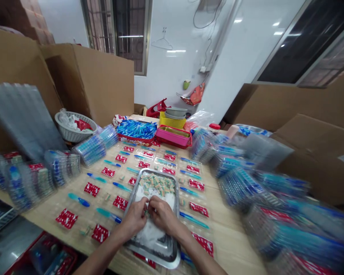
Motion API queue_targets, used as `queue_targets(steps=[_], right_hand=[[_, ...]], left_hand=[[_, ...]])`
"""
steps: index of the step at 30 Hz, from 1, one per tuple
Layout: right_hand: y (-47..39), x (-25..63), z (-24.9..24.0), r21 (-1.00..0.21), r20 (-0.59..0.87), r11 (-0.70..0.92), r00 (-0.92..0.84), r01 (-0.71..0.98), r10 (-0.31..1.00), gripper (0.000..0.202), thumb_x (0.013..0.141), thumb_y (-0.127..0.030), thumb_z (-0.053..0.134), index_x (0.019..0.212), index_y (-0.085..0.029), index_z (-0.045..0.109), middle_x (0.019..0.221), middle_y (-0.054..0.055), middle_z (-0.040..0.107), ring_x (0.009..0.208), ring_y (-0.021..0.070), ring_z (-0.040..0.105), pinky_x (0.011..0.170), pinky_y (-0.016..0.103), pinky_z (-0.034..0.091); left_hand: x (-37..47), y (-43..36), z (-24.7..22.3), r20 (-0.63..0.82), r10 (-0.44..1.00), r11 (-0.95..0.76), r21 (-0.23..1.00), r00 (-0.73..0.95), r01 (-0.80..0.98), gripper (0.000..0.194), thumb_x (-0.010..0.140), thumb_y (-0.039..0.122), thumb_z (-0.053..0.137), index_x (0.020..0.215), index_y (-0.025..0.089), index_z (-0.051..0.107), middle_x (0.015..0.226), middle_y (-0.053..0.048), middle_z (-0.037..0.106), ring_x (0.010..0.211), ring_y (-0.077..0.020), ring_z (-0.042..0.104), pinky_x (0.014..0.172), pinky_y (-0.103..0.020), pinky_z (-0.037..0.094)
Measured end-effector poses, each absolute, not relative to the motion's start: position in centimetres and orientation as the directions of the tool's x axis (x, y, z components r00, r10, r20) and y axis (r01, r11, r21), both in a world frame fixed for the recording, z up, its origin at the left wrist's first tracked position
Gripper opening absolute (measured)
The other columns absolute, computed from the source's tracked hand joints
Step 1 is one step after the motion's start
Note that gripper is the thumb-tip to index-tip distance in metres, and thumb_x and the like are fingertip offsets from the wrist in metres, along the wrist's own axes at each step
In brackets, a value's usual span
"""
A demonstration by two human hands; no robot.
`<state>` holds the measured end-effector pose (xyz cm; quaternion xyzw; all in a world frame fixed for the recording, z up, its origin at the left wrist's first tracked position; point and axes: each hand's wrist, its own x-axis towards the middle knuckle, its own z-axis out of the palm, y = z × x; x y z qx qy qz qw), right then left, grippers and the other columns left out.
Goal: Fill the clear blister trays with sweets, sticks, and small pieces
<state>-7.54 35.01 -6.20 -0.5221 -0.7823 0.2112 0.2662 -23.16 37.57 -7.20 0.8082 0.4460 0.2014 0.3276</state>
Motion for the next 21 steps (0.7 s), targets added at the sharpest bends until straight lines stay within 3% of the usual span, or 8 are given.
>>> queue_targets(steps=[8, 10, 13, 16, 21], right_hand=[[35.2, -8.5, -3.3, -0.295, 0.056, 0.461, -0.467, 0.837, 0.883, 0.021, 0.081, -0.005, 0.045, 0.081, -0.015, 0.063, 0.087, 0.007, 0.060, 0.074, 0.0157, 0.055, 0.063, 0.026, 0.038], [35.3, -9.0, -3.4, -0.275, 0.043, 0.481, -0.489, 0.832, 0.871, 0.019, 0.081, -0.007, 0.046, 0.081, -0.014, 0.064, 0.088, 0.008, 0.061, 0.076, 0.0168, 0.056, 0.064, 0.027, 0.039], [35.4, -8.9, -4.1, -0.402, 0.080, 0.454, -0.464, 0.795, 0.882, 0.022, 0.078, -0.005, 0.046, 0.075, -0.016, 0.064, 0.084, 0.006, 0.062, 0.074, 0.0155, 0.057, 0.064, 0.025, 0.039], [35.3, -7.8, -4.8, -0.564, 0.135, 0.375, -0.365, 0.736, 0.921, 0.030, 0.069, 0.001, 0.044, 0.081, -0.018, 0.064, 0.084, 0.003, 0.063, 0.077, 0.0143, 0.058, 0.068, 0.023, 0.040], [34.6, -6.9, -5.8, -0.662, 0.118, 0.267, -0.253, 0.701, 0.960, 0.037, 0.061, 0.001, 0.044, 0.088, -0.016, 0.062, 0.076, 0.001, 0.063, 0.069, 0.0136, 0.056, 0.065, 0.023, 0.040]], left_hand=[[-23.1, 37.4, -7.0, 0.047, 0.854, -0.361, 0.770, 0.518, 0.526, 0.036, 0.062, 0.001, 0.047, 0.094, 0.019, 0.047, 0.063, 0.004, 0.056, 0.062, -0.0161, 0.058, 0.055, -0.024, 0.034], [-23.0, 37.4, -6.9, 0.051, 0.856, -0.353, 0.784, 0.514, 0.511, 0.033, 0.064, 0.003, 0.049, 0.093, 0.019, 0.046, 0.069, 0.001, 0.059, 0.067, -0.0172, 0.060, 0.055, -0.024, 0.034], [-23.1, 37.4, -7.0, 0.034, 0.859, -0.344, 0.778, 0.511, 0.526, 0.034, 0.063, 0.002, 0.049, 0.094, 0.019, 0.047, 0.068, 0.002, 0.059, 0.068, -0.0176, 0.060, 0.055, -0.024, 0.034], [-23.2, 37.5, -7.4, 0.021, 0.857, -0.339, 0.775, 0.515, 0.533, 0.043, 0.061, 0.000, 0.048, 0.100, 0.018, 0.047, 0.067, 0.003, 0.057, 0.062, -0.0148, 0.057, 0.055, -0.023, 0.035], [-23.4, 37.5, -7.9, 0.028, 0.860, -0.344, 0.769, 0.509, 0.539, 0.046, 0.061, 0.000, 0.049, 0.103, 0.019, 0.047, 0.074, 0.003, 0.059, 0.061, -0.0118, 0.055, 0.057, -0.022, 0.037]])
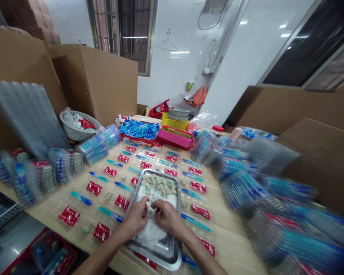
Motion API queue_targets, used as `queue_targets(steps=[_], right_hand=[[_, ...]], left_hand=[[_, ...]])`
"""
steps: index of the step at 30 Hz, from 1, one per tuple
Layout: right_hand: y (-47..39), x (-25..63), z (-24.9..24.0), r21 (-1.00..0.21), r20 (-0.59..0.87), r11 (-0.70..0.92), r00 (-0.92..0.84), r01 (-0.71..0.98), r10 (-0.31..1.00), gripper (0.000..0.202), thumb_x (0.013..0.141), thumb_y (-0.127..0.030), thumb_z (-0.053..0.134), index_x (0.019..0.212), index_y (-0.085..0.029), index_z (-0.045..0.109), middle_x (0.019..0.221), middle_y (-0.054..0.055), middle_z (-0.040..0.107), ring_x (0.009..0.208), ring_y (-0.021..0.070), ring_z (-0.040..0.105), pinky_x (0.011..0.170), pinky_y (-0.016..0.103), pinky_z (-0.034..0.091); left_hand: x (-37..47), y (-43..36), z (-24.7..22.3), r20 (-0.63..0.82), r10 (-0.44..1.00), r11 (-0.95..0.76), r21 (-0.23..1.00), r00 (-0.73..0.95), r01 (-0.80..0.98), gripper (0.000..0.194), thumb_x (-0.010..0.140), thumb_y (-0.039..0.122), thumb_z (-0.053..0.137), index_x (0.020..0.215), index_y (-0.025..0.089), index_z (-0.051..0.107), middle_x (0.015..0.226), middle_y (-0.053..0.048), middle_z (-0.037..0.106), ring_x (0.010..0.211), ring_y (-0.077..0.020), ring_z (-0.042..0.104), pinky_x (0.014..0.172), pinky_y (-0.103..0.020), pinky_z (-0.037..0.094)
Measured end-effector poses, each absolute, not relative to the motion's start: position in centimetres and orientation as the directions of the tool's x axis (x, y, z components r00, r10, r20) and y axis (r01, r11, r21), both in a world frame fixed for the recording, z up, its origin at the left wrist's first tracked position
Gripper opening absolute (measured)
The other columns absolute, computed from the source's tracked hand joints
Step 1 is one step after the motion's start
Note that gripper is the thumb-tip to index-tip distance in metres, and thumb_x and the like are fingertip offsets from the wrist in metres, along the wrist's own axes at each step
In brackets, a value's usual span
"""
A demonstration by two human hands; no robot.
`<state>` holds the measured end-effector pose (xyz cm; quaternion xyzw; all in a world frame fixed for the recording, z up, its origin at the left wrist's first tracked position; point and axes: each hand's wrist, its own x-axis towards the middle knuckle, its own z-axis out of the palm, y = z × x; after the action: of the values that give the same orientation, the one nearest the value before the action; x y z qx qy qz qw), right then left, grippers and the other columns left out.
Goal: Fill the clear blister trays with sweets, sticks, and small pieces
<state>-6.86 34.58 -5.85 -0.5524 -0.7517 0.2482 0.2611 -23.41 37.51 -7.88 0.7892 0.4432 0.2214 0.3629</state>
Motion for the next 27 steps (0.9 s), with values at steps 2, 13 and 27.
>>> queue_targets(steps=[2, 13, 27], right_hand=[[34.4, -7.2, -6.1, -0.677, 0.132, 0.274, -0.253, 0.683, 0.958, 0.033, 0.061, 0.001, 0.044, 0.084, -0.016, 0.061, 0.072, 0.000, 0.061, 0.066, 0.0130, 0.054, 0.063, 0.022, 0.038], [34.0, -7.7, -5.6, -0.693, 0.175, 0.324, -0.287, 0.644, 0.942, 0.034, 0.059, 0.001, 0.046, 0.083, -0.018, 0.061, 0.082, 0.002, 0.063, 0.078, 0.0154, 0.057, 0.071, 0.024, 0.042], [34.4, -7.0, -5.0, -0.609, 0.124, 0.289, -0.270, 0.739, 0.955, 0.018, 0.064, -0.012, 0.060, 0.080, -0.019, 0.063, 0.085, 0.003, 0.066, 0.083, 0.0166, 0.058, 0.075, 0.024, 0.042]], left_hand=[[-23.4, 37.5, -7.9, 0.041, 0.859, -0.360, 0.757, 0.511, 0.545, 0.046, 0.062, 0.000, 0.048, 0.103, 0.019, 0.047, 0.075, 0.003, 0.060, 0.063, -0.0124, 0.056, 0.059, -0.022, 0.038], [-23.1, 37.3, -7.1, 0.043, 0.856, -0.365, 0.755, 0.515, 0.545, 0.047, 0.061, 0.000, 0.047, 0.104, 0.019, 0.047, 0.072, 0.002, 0.062, 0.068, -0.0161, 0.059, 0.061, -0.024, 0.038], [-23.6, 38.7, -11.3, 0.173, 0.889, -0.374, 0.810, 0.424, 0.452, 0.068, 0.058, 0.013, 0.050, 0.125, 0.024, 0.038, 0.099, -0.004, 0.063, 0.059, -0.0155, 0.057, 0.067, -0.030, 0.049]])
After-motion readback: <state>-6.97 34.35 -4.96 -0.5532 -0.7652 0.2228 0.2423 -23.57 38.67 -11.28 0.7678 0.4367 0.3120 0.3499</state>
